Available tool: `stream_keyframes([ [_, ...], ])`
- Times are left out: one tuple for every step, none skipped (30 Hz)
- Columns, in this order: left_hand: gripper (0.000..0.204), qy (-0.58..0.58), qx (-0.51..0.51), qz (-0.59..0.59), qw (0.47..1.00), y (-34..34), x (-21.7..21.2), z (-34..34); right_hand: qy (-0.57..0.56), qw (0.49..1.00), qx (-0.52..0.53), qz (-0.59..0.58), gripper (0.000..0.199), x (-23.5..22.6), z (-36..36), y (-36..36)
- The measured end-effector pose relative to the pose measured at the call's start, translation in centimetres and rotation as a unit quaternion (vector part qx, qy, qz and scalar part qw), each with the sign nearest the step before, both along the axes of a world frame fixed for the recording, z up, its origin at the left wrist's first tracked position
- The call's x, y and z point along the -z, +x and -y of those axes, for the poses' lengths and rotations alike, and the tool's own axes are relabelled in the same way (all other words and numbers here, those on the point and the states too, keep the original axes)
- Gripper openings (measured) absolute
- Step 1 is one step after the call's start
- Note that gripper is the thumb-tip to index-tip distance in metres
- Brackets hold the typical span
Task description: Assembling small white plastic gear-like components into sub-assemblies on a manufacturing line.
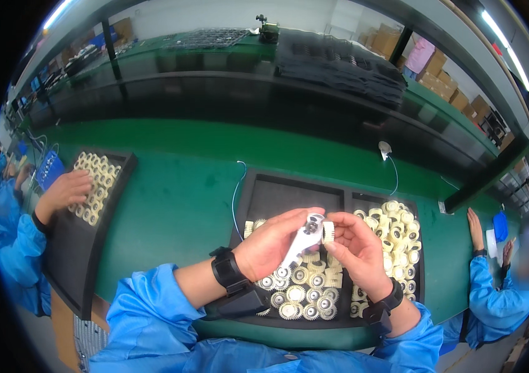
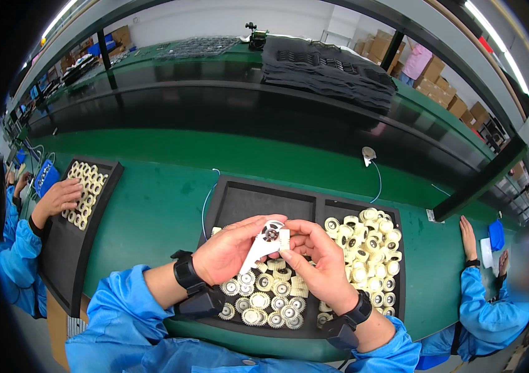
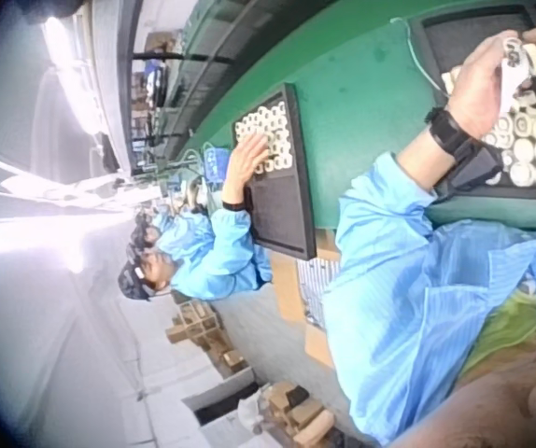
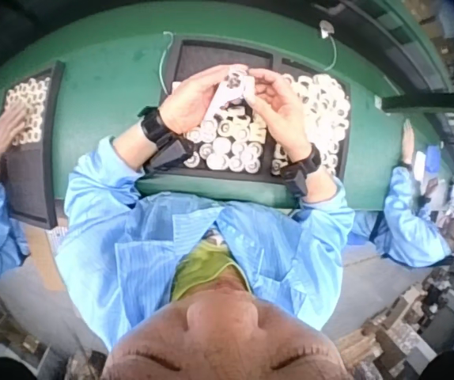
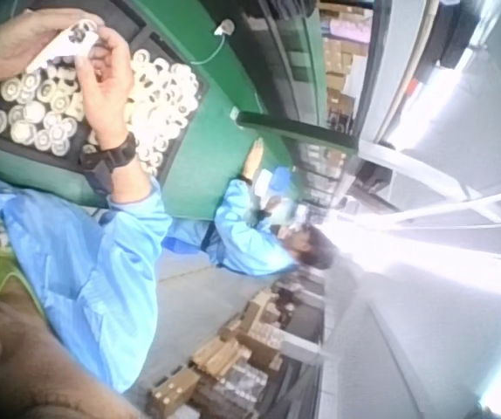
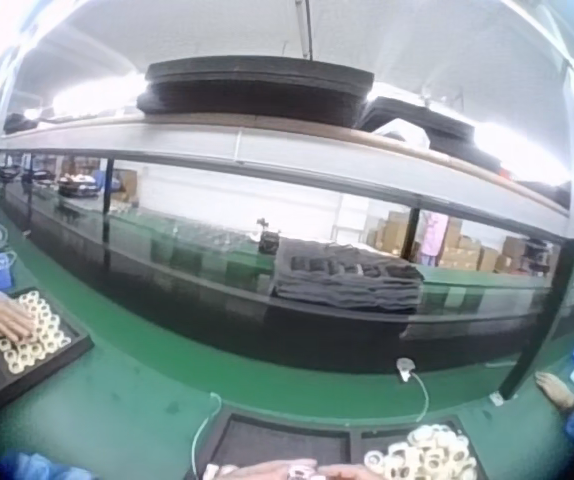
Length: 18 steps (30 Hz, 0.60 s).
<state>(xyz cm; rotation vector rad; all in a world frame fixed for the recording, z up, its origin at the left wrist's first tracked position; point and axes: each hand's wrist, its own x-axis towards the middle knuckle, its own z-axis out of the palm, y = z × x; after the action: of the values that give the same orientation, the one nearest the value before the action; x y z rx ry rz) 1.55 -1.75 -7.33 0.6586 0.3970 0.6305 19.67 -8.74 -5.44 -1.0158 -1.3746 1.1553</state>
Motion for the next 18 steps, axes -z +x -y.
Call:
stream_keyframes([
  [0.04, -0.003, 0.022, 0.019, 1.0, -0.11, 0.2, -0.21, -0.003, 1.0, -0.002, 0.005, 0.037, -0.19, 0.07, -0.01],
  [0.04, -0.006, 0.018, 0.021, 1.0, -0.23, 0.04, -0.22, -0.006, 1.0, -0.003, -0.003, 0.036, -0.22, 0.05, -0.08],
  [0.04, 0.002, 0.025, 0.018, 1.0, -0.39, -0.33, -0.1, -0.01, 1.0, -0.004, -0.01, 0.036, -0.22, 0.01, -0.12],
  [0.041, 0.011, 0.032, 0.014, 0.999, -0.5, -0.51, -0.03, -0.012, 1.0, -0.008, -0.009, 0.036, -0.09, -0.07, -0.06],
  [0.042, 0.011, 0.041, 0.024, 0.999, -0.65, -0.44, -0.07, 0.0, 1.0, 0.006, -0.001, 0.036, 0.11, -0.13, 0.02],
  [0.042, 0.009, 0.039, 0.026, 0.999, -0.71, -0.38, -0.07, 0.012, 1.0, 0.02, 0.007, 0.036, 0.2, -0.16, 0.03],
  [0.042, 0.007, 0.051, 0.03, 0.998, -0.76, -0.33, -0.07, 0.03, 0.999, 0.033, 0.025, 0.035, 0.02, -0.22, -0.19],
  [0.042, 0.007, 0.065, 0.035, 0.997, -0.71, -0.28, -0.1, 0.029, 0.999, 0.033, 0.026, 0.035, -0.04, -0.23, -0.12],
  [0.042, 0.005, 0.065, 0.037, 0.997, -0.64, -0.32, -0.1, 0.036, 0.998, 0.036, 0.039, 0.034, -0.08, -0.24, -0.01],
  [0.042, 0.012, 0.073, 0.037, 0.997, -0.55, -0.41, -0.07, 0.043, 0.997, 0.038, 0.051, 0.034, -0.1, -0.24, 0.07],
  [0.041, 0.018, 0.079, 0.036, 0.996, -0.52, -0.46, 0.0, 0.042, 0.997, 0.037, 0.052, 0.034, -0.11, -0.25, 0.12],
  [0.041, 0.018, 0.078, 0.037, 0.996, -0.54, -0.41, 0.04, 0.037, 0.998, 0.034, 0.046, 0.034, -0.11, -0.26, 0.15],
  [0.04, 0.015, 0.074, 0.039, 0.996, -0.59, -0.33, 0.07, 0.032, 0.998, 0.031, 0.04, 0.034, -0.11, -0.27, 0.17],
  [0.039, 0.014, 0.071, 0.041, 0.997, -0.59, -0.32, 0.1, 0.032, 0.998, 0.031, 0.041, 0.034, -0.18, -0.26, 0.22],
  [0.039, 0.013, 0.071, 0.042, 0.997, -0.56, -0.34, 0.14, 0.028, 0.999, 0.027, 0.033, 0.034, -0.27, -0.23, 0.27],
  [0.039, 0.013, 0.072, 0.044, 0.996, -0.53, -0.39, 0.17, 0.024, 0.999, 0.023, 0.025, 0.035, -0.33, -0.19, 0.3],
  [0.039, 0.012, 0.071, 0.044, 0.996, -0.53, -0.39, 0.18, 0.023, 0.999, 0.021, 0.025, 0.035, -0.29, -0.2, 0.31],
  [0.039, 0.011, 0.07, 0.044, 0.997, -0.51, -0.36, 0.22, 0.026, 0.999, 0.024, 0.027, 0.035, -0.23, -0.18, 0.32],
])
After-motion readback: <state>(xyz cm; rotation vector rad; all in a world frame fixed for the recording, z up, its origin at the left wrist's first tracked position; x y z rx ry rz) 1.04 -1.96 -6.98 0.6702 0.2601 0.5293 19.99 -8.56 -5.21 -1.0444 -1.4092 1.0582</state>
